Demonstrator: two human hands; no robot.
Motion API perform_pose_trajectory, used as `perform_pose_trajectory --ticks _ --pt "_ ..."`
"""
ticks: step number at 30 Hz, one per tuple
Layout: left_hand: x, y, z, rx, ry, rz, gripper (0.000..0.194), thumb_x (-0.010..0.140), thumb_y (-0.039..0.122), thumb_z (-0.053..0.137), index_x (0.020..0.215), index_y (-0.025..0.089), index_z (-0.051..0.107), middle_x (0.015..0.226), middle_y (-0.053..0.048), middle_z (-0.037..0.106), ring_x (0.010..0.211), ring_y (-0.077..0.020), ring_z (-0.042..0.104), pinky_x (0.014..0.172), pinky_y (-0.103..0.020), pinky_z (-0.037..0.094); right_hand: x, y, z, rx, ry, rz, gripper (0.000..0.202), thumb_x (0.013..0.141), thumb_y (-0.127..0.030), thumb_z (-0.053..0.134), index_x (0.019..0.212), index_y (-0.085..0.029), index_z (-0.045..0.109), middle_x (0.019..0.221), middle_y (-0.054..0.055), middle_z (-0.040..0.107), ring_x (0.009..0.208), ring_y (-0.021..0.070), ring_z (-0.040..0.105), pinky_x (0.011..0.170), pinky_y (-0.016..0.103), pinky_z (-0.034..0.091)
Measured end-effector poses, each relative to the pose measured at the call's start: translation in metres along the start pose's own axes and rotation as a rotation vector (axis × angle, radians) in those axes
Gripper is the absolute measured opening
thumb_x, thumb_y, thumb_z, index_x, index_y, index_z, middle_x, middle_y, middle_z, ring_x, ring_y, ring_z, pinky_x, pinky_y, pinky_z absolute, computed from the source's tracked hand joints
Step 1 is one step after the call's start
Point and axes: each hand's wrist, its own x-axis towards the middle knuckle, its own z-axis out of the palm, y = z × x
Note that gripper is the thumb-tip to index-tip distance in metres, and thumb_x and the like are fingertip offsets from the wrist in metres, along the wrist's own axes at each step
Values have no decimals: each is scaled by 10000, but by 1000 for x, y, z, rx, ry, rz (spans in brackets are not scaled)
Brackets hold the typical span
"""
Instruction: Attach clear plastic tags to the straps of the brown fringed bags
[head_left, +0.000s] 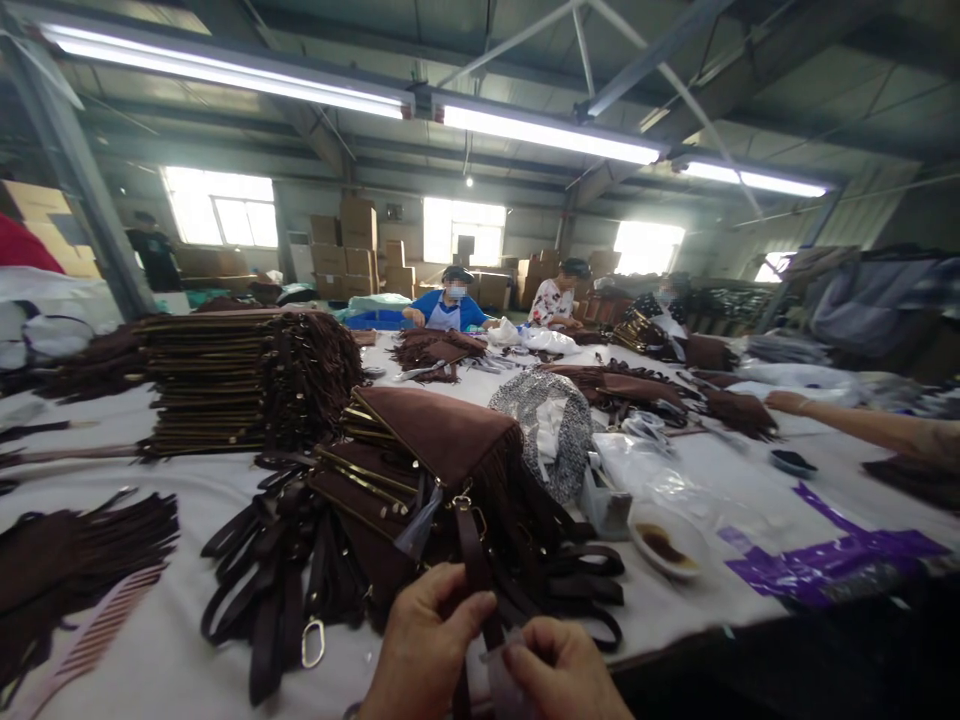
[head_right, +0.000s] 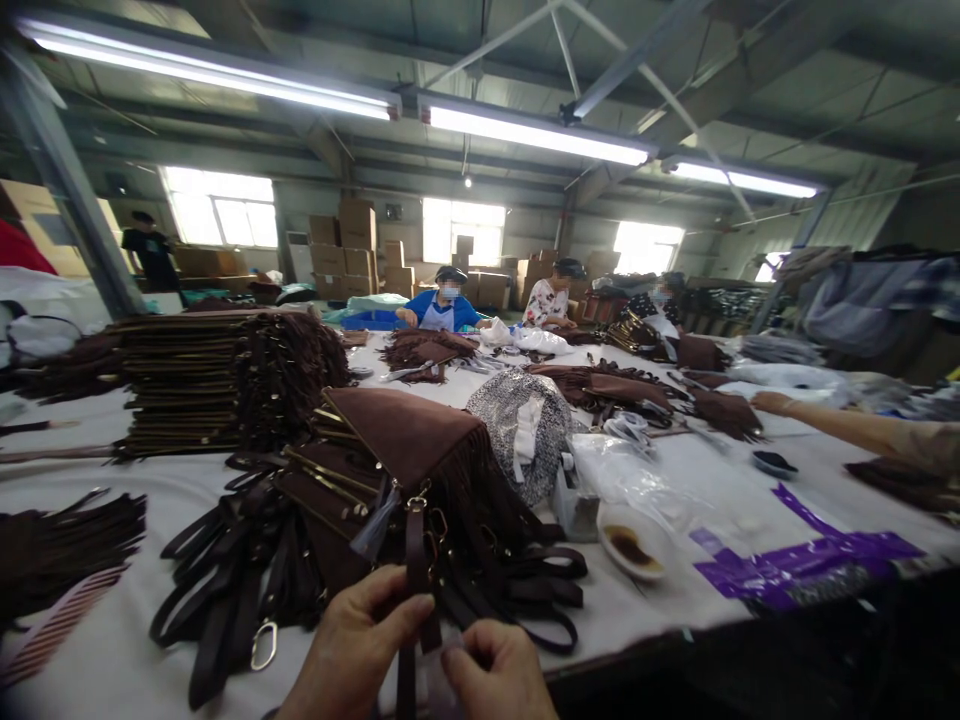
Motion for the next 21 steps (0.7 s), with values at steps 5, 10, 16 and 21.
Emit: perform_pose_trajectory --ticks 5,10,16,21 --pt "-2 3 0 -29 -47 -10 219 734 251 680 927 177 753 818 -41 736 804 -213 650 734 -291 499 7 11 -2 38 -9 -3 220 743 -317 585 626 -131 600 583 5 541 600 139 478 548 236 339" --pt "-1 1 3 143 54 58 189 759 288 649 883 201 762 819 -43 713 831 -228 653 754 -302 498 8 19 0 115 -78 -30 221 744 -323 600 679 -114 626 616 20 579 597 134 486 549 230 355" --pt "1 -5 4 228 69 100 163 766 314 635 826 213 747 818 -42 700 824 -225 647 744 -299 501 5 19 2 156 -53 -22 260 723 -362 652 677 -107 647 619 26 616 592 134 514 543 218 377" --pt "-2 -1 3 174 87 71 203 769 363 640 861 208 733 829 -46 710 808 -224 650 731 -297 509 8 20 5 216 -43 21 278 702 -390 683 672 -115 656 595 15 611 572 131 517 536 221 380"
